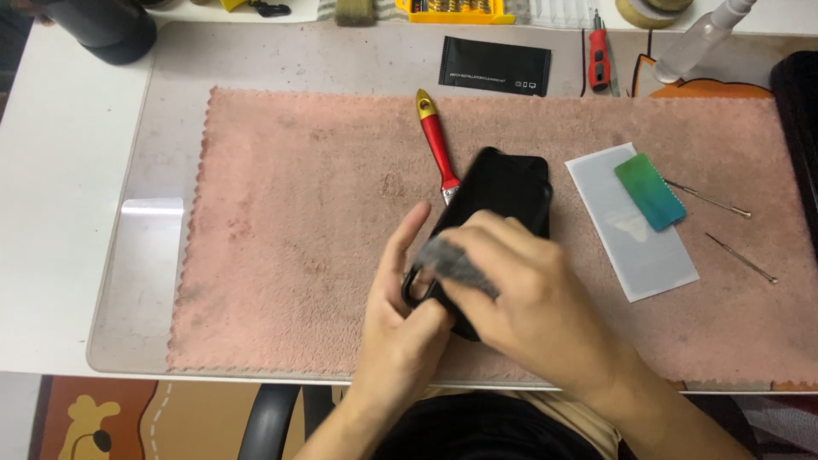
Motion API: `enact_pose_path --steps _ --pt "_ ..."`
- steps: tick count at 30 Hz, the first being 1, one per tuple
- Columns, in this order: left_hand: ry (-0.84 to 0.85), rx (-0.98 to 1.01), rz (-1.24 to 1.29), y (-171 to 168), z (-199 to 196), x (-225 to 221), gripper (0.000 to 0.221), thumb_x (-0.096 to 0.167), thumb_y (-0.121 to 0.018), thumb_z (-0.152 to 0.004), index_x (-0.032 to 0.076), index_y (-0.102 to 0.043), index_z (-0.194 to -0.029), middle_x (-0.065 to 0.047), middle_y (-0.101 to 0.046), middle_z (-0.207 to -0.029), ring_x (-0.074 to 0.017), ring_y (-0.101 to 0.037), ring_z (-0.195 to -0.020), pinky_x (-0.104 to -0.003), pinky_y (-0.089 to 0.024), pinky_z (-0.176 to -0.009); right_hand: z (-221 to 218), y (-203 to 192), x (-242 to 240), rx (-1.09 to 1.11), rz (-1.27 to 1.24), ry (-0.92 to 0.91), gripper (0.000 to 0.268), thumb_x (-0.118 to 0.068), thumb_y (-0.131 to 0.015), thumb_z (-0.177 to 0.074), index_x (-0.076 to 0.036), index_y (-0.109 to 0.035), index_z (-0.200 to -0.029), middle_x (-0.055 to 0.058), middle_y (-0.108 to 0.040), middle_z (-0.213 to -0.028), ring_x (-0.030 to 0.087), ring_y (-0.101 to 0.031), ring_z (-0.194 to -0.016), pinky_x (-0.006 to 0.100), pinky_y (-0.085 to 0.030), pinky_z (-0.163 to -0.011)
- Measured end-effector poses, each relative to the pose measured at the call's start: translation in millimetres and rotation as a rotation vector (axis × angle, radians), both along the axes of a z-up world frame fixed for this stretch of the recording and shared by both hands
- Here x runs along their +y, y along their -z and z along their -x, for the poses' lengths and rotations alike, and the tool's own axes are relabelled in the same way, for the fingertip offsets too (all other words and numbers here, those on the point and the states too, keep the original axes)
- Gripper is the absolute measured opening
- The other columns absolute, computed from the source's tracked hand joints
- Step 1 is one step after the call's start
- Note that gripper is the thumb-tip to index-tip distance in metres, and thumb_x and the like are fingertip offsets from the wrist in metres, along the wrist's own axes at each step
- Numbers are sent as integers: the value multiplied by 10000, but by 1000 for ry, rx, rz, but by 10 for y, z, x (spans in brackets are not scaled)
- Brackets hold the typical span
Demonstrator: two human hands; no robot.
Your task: Cleaning a phone case and a smartphone screen using a brush, sponge, and cleaning cloth on a workbench.
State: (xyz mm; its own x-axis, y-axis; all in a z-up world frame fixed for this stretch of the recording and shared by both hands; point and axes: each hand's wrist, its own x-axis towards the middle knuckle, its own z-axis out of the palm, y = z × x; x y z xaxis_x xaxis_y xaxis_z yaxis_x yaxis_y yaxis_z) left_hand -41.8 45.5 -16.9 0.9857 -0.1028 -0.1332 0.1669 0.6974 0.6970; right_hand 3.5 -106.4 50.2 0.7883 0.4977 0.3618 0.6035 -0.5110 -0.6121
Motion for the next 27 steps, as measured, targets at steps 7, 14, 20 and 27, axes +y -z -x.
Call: enact_pose_path --steps 7,14,20,27 --pt "148 45 138 -2 -92 62 361 -184 -543 -814 91 -572 -1047 2 -464 -891 -70 -401 -801 -256 -314 -686 -173 116 -77 -62 147 -107 244 -42 -812 -1026 25 -726 -1244 135 -725 -1078 302 -626 -875 428 -533 -782" --pt "197 119 280 55 -105 152 1110 -209 -488 -869 212 -312 -1882 -30 -483 -949 -71 -436 -745 -187 -394 -740 -218 86 -47 -177 138 -163 233 21 -762 -1030 48 -704 -1254 139 -703 -1057 303 -567 -839 446 -454 -781" --pt "247 51 216 -166 -69 173 1096 -166 -485 -902 210 -238 -1901 -2 -361 -809 -100 -374 -717 -293 -546 -892 -334 73 -141 -240 133 -5 221 32 -773 -1044 58 -721 -1257 165 -708 -1091 363 -603 -900 466 -479 -828" --pt "317 -85 17 -182 21 136 1011 -85 -482 -1022 205 -67 -1897 -127 -457 -1787 -358 -805 -1239 -229 -568 -991 -555 124 -204 -226 69 151 65 44 -759 -1081 76 -703 -1084 164 -675 -958 329 -652 -823 463 -495 -748"
